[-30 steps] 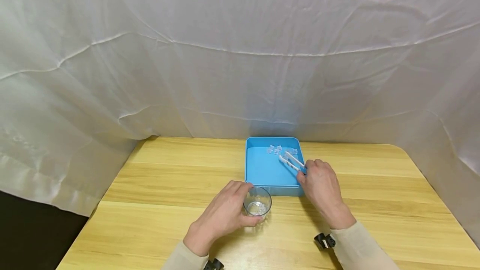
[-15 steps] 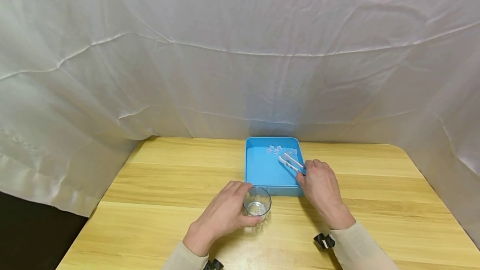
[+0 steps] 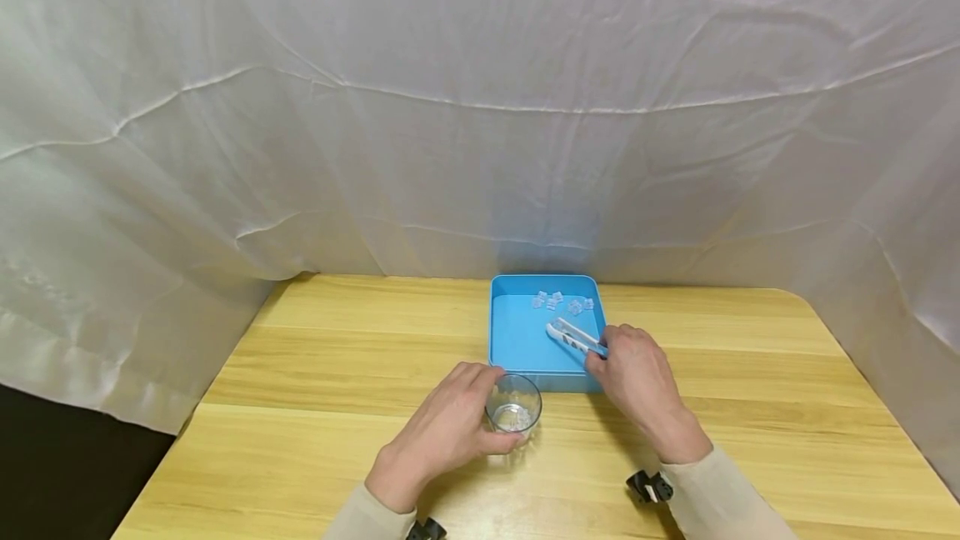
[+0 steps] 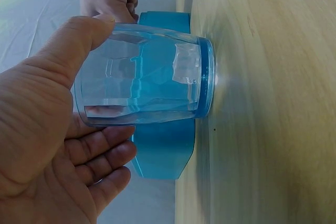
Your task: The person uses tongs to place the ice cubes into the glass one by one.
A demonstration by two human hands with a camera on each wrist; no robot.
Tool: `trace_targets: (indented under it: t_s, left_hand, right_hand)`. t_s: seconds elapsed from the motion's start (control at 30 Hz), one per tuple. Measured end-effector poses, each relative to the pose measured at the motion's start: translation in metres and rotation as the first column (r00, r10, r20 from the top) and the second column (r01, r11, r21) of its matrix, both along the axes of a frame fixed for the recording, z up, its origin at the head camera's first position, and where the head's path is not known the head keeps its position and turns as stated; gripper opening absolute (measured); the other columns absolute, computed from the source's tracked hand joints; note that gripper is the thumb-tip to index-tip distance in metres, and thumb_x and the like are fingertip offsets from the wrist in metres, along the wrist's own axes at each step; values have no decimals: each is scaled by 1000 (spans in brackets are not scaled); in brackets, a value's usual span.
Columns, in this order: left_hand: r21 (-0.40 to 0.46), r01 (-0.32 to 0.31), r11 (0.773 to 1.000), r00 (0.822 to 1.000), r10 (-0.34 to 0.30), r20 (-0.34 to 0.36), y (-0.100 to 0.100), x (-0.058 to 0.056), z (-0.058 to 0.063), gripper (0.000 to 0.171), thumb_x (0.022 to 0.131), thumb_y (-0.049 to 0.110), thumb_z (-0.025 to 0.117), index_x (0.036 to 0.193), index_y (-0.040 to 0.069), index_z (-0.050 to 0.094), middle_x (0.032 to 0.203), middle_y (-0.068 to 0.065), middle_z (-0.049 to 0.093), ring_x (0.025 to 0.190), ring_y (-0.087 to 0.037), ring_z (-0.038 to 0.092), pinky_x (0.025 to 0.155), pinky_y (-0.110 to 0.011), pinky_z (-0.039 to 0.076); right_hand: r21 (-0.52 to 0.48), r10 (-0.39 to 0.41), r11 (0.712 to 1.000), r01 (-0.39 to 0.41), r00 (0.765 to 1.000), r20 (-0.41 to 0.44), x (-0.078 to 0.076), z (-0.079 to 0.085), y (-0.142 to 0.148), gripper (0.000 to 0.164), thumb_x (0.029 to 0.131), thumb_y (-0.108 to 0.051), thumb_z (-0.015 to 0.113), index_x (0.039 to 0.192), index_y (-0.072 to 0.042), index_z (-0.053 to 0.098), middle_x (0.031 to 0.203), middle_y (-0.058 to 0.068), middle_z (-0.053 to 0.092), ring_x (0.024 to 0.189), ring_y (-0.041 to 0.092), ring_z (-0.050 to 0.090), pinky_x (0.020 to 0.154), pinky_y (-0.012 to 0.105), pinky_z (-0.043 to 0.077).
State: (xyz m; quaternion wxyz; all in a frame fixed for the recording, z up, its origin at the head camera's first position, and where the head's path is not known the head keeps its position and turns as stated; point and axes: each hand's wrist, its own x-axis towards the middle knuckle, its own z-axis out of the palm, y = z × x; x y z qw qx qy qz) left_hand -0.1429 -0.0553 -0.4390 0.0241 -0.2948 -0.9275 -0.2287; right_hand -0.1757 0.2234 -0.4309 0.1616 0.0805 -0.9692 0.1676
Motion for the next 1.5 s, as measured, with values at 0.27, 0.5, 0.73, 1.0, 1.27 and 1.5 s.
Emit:
trace_targets:
  t_s: [0.27, 0.5, 0.73, 1.0, 1.27, 1.5]
  left_hand:
    - [-3, 2, 1000, 1000, -2, 0, 0, 0, -1, 79, 84, 58, 84, 143, 11, 59, 138, -4, 65, 130, -20, 58, 111, -39, 53]
    - [-2, 7, 1000, 1000, -7, -2, 0, 0, 0, 80, 84, 58, 84, 144, 11, 59, 139, -4, 65, 130, -20, 57, 112, -39, 53]
    - [1, 6, 1000, 1000, -6, 25, 0, 0, -2, 84, 83, 58, 85, 147, 9, 57, 141, -5, 64, 131, -22, 57, 112, -40, 52]
    - [4, 0, 1000, 1000, 0, 15, 2, -1, -4, 81, 84, 58, 84, 146, 11, 58, 140, -4, 64, 132, -21, 57, 111, -40, 53]
    - [-17, -8, 1000, 1000, 8, -9, 0, -1, -3, 82, 84, 59, 83, 145, 10, 58, 140, -5, 65, 131, -22, 58, 112, -42, 53]
    - [-20, 1, 1000, 1000, -2, -25, 1, -1, -4, 82, 84, 59, 83, 144, 10, 59, 138, -5, 66, 129, -22, 58, 111, -40, 53]
  right_hand:
    - [6, -3, 1000, 3, 1000, 1, -1, -2, -2, 15, 87, -9, 75, 82, 2, 65, 67, 4, 50, 62, 21, 44, 54, 29, 36]
    - [14, -6, 1000, 6, 1000, 1, -3, -5, -2, 16, 87, -10, 75, 84, 3, 66, 68, 4, 50, 62, 21, 44, 54, 29, 37]
    - [8, 5, 1000, -5, 1000, -4, -2, -6, -1, 16, 87, -10, 76, 83, 1, 66, 68, 4, 50, 62, 20, 43, 54, 29, 36]
    - [0, 26, 1000, -26, 1000, -15, 0, -5, 1, 12, 88, -9, 73, 84, 0, 67, 71, 4, 52, 64, 20, 45, 56, 29, 38]
    - [-49, 21, 999, -19, 999, 32, 4, 2, 3, 10, 90, -10, 72, 88, 0, 69, 77, 4, 58, 71, 21, 48, 60, 31, 42]
    - [-67, 39, 997, -37, 999, 21, 10, 9, 6, 7, 89, -9, 72, 87, -3, 69, 78, 2, 58, 73, 20, 49, 62, 31, 43]
